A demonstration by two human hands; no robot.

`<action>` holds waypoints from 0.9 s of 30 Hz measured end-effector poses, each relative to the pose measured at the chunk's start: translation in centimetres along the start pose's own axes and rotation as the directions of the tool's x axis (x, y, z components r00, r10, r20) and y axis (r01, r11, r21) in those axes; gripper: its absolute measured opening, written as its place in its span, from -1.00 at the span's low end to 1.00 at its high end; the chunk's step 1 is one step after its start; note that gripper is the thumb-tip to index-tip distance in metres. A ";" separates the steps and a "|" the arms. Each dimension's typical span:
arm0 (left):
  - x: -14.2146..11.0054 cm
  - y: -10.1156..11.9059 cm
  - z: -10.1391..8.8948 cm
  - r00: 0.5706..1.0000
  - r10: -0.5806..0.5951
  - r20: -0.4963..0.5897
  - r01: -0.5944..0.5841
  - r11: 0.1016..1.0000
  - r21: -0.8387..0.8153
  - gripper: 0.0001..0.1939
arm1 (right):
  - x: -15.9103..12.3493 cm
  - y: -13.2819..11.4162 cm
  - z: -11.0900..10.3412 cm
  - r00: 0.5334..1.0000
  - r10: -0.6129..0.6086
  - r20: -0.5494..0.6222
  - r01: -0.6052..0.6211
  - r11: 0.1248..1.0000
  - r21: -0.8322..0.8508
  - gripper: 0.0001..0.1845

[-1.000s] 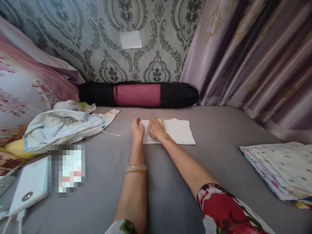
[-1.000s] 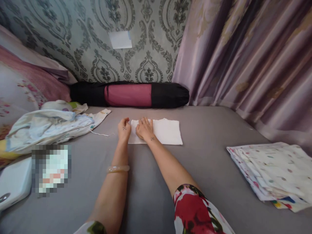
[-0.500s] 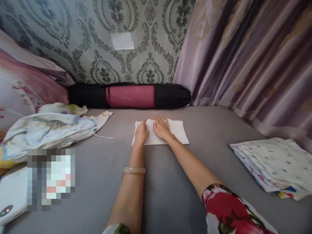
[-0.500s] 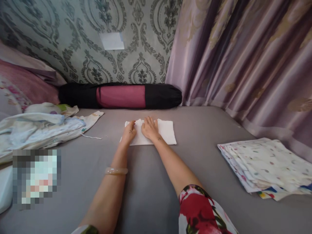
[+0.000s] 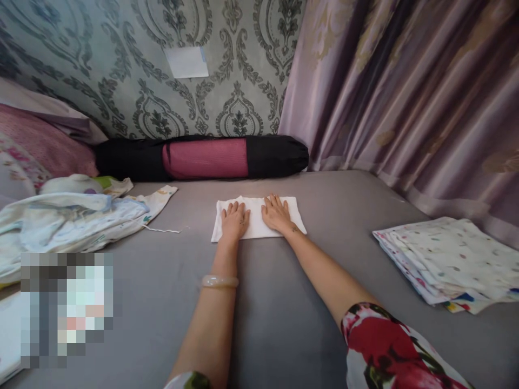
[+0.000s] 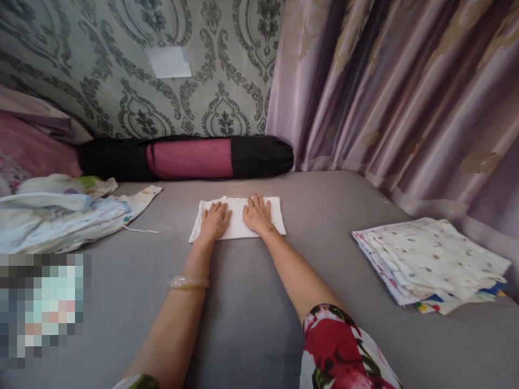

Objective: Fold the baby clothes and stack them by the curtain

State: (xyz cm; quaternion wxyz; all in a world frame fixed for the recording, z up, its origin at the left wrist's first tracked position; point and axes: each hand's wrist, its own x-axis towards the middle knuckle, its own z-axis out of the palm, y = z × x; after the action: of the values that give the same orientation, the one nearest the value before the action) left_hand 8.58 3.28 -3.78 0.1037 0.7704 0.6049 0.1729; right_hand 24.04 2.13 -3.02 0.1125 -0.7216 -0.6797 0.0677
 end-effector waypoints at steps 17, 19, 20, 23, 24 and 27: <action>-0.3 -0.3 0.2 0.999 -0.026 -0.041 0.033 0.980 0.197 -0.43 | -3.7 4.0 -1.3 0.996 -0.088 -0.004 0.088 0.991 -0.100 -0.40; -0.3 -0.3 0.0 0.998 -0.009 -0.061 0.022 0.974 0.227 -0.45 | -3.1 4.3 -1.8 0.993 -0.118 -0.017 0.116 0.987 -0.110 -0.45; -0.2 -0.3 -0.2 0.997 0.008 -0.071 0.009 0.971 0.240 -0.47 | -2.6 4.6 -2.2 0.991 -0.133 -0.021 0.130 0.985 -0.115 -0.48; 0.8 -0.4 -1.3 0.999 0.035 -0.021 -0.028 0.962 0.273 -0.55 | -0.7 5.5 -3.2 0.987 -0.160 -0.015 0.157 0.981 -0.115 -0.59; 1.4 -0.6 -1.8 0.999 0.025 0.025 -0.031 0.958 0.286 -0.59 | 0.1 5.8 -3.6 0.987 -0.161 -0.004 0.160 0.981 -0.111 -0.61; 4.0 -1.4 -3.4 0.983 -0.023 0.185 -0.040 0.942 0.332 -0.63 | 2.4 6.3 -4.6 0.984 -0.134 0.118 0.148 0.982 -0.115 -0.61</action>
State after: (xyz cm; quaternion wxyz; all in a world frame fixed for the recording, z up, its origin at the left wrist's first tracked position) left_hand 6.82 7.34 -0.63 0.0268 0.7920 0.6099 -0.0044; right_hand 31.46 3.89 -0.02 0.0348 -0.6723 -0.7372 0.0572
